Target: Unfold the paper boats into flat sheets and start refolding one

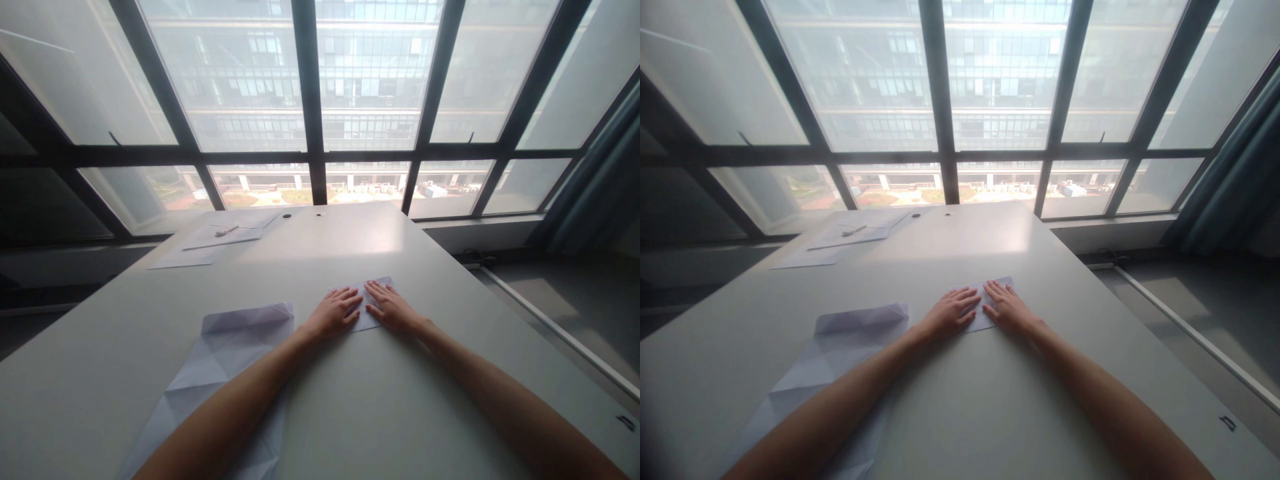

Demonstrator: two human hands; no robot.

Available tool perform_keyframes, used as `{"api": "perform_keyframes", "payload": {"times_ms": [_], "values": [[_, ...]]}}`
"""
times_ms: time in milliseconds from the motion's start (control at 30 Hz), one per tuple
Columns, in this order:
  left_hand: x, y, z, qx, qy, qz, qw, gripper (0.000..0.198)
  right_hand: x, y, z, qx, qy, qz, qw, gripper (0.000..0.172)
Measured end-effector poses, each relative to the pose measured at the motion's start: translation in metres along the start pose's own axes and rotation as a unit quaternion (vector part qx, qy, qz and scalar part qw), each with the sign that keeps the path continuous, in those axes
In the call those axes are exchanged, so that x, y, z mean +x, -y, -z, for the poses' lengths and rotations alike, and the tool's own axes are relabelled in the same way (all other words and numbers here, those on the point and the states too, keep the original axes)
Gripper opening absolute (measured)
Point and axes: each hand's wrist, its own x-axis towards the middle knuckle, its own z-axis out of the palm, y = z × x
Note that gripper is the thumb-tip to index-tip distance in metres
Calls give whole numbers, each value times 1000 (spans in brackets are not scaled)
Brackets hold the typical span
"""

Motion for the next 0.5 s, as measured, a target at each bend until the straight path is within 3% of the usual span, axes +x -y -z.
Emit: {"api": "perform_keyframes", "payload": {"times_ms": [267, 500], "values": [[0, -1, 1, 9, 10, 7, 1000, 46, 2, -4, -2, 9, 9, -5, 1000, 57], [-1, 1, -1, 2, 3, 2, 1000, 45, 3, -5, -4, -4, -32, -13, 999, 58]]}}
